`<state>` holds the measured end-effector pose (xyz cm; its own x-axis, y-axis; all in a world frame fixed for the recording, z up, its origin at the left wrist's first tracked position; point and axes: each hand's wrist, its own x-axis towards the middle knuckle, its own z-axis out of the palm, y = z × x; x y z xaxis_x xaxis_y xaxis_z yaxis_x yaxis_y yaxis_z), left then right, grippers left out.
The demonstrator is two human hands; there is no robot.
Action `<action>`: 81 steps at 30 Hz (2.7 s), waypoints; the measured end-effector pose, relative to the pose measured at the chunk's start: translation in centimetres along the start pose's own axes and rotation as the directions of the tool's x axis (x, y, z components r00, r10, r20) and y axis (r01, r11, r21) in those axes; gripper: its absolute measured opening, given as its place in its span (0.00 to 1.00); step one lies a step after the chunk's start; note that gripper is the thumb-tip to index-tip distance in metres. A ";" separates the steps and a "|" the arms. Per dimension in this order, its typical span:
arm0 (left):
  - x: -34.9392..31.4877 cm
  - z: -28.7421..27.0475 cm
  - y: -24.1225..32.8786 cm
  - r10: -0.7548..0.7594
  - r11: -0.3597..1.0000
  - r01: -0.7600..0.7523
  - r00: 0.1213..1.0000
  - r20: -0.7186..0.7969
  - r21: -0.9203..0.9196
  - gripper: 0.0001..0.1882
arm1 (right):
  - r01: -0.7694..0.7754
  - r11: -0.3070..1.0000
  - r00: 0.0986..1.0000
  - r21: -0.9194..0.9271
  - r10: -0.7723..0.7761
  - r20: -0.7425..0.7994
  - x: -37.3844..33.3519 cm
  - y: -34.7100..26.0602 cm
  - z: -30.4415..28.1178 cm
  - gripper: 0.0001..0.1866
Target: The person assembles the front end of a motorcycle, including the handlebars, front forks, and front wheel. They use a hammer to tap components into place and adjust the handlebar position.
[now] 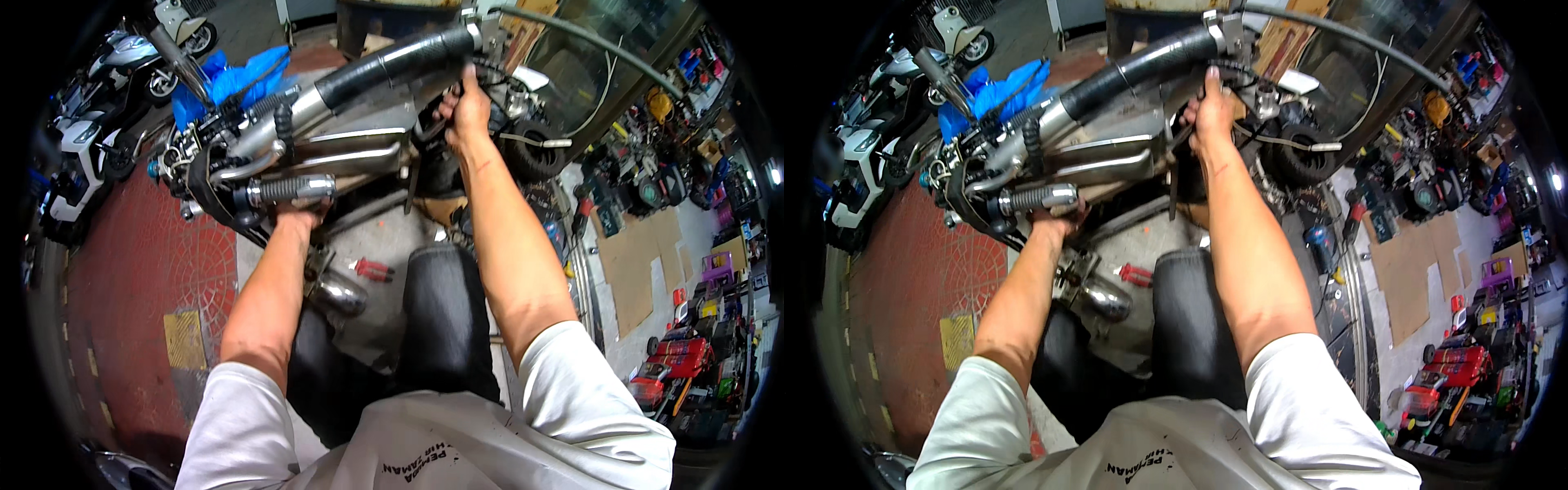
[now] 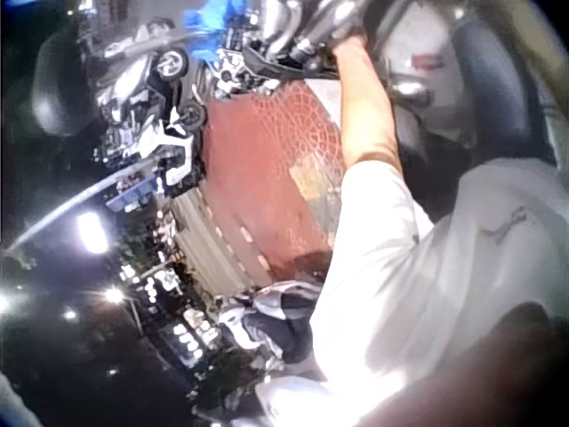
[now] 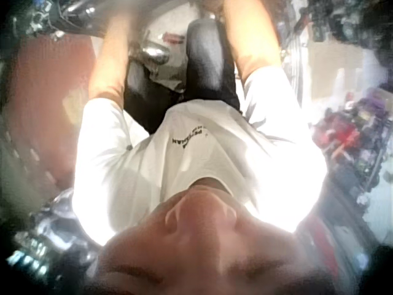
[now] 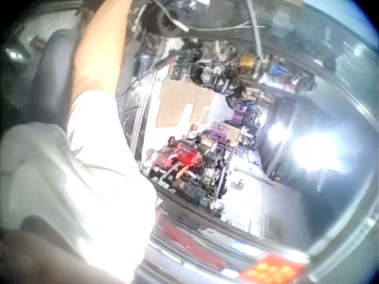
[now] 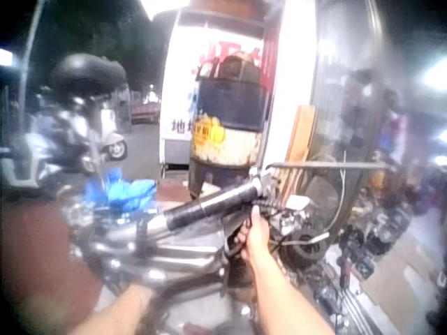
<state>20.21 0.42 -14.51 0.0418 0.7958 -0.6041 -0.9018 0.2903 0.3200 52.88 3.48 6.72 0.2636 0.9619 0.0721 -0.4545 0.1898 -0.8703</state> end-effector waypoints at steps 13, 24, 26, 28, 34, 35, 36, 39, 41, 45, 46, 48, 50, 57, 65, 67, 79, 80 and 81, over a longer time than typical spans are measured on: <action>-5.7 1.4 0.3 0.174 0.983 -0.164 0.975 -0.141 0.080 0.34 | 0.023 0.994 0.999 0.109 -0.028 0.046 -3.3 1.3 0.5 0.27; -5.0 -3.6 0.1 0.136 0.365 0.137 0.971 -0.199 0.921 0.34 | 0.006 0.998 0.997 0.070 -0.011 0.072 -3.9 0.7 1.2 0.27; -10.1 1.0 -3.6 0.163 -0.067 -0.056 0.984 0.066 0.996 0.20 | 0.001 0.999 0.997 0.053 -0.005 0.075 -3.9 0.6 0.7 0.26; -15.8 6.3 -6.3 0.195 -0.314 -0.463 0.823 0.534 0.829 0.16 | 0.026 0.998 0.996 0.061 -0.030 0.081 -4.0 0.5 1.0 0.26; -25.1 23.0 -9.6 -0.001 -0.498 -0.867 -0.025 1.000 -0.023 0.09 | 0.321 0.904 0.947 -0.283 -0.310 0.081 -3.0 3.2 -1.4 0.26; -24.9 26.7 -11.2 -0.097 -0.517 -0.831 -0.183 0.978 -0.207 0.10 | 0.487 0.834 0.873 -0.260 -0.477 0.106 -1.6 3.2 -4.5 0.24; -24.9 27.8 -9.7 -0.143 -0.670 -0.704 -0.190 0.971 -0.236 0.13 | 0.470 0.768 0.881 -0.436 -0.435 0.184 -3.0 3.5 -2.0 0.21; -22.1 32.9 -7.7 -0.009 -0.886 -0.463 -0.041 0.999 -0.027 0.29 | 0.249 0.778 0.963 -0.576 -0.264 0.059 -4.5 1.6 -1.0 0.21; -19.8 35.1 -5.7 0.087 -0.873 -0.456 0.208 0.974 0.175 0.41 | 0.231 0.794 0.967 -0.563 -0.251 0.043 -4.3 2.2 -0.3 0.24; -18.9 36.8 -6.8 0.072 -0.853 -0.394 0.561 0.825 0.342 0.47 | 0.090 0.843 0.996 -0.531 -0.074 0.050 -4.5 0.7 -0.6 0.24; -18.9 36.7 -7.7 0.088 -0.856 -0.393 0.531 0.843 0.337 0.44 | 0.063 0.863 0.995 -0.501 -0.017 0.096 -4.2 0.2 -1.6 0.24; -18.6 36.8 -8.4 0.040 -0.838 -0.455 0.501 0.864 0.302 0.42 | 0.091 0.759 0.985 -0.645 0.026 0.169 -3.4 -0.6 -4.9 0.25; -18.1 35.5 -7.1 0.076 -0.847 -0.415 0.523 0.849 0.331 0.42 | 0.248 0.378 0.960 -0.892 0.027 0.278 -8.9 -9.2 -2.9 0.26; -18.3 35.5 -7.6 0.085 -0.834 -0.439 0.495 0.864 0.334 0.43 | 0.431 -0.390 0.499 -0.813 -0.647 0.576 -9.2 -34.9 -9.4 0.23; -19.0 34.3 -7.9 0.187 -0.861 -0.329 0.505 0.842 0.388 0.43 | 0.041 -0.691 0.906 -0.722 -0.279 0.318 -6.4 -37.0 -11.0 0.41; -19.5 33.8 -6.2 0.099 -0.862 -0.365 0.558 0.824 0.351 0.42 | 0.036 -0.687 0.897 -0.726 -0.299 0.327 -6.5 -37.4 -10.8 0.42; -23.1 16.6 19.2 0.600 -0.719 -0.035 0.472 0.646 0.694 0.27 | 0.043 -0.681 0.948 -0.731 -0.204 0.245 -4.8 -37.8 -11.3 0.46; -22.2 14.4 21.3 0.695 -0.655 0.022 0.410 0.591 0.755 0.27 | 0.065 -0.670 0.935 -0.740 -0.218 0.279 -4.4 -38.2 -11.9 0.46; -21.5 12.0 23.6 0.782 -0.581 0.089 0.337 0.524 0.809 0.28 | 0.099 -0.652 0.922 -0.752 -0.223 0.316 -3.5 -38.0 -12.6 0.47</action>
<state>3.17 -3.46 14.85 -0.4658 0.7737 0.4294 0.8754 0.3322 0.3511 79.98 -9.59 33.37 0.0762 0.9068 0.4146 0.9621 -0.1760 0.2082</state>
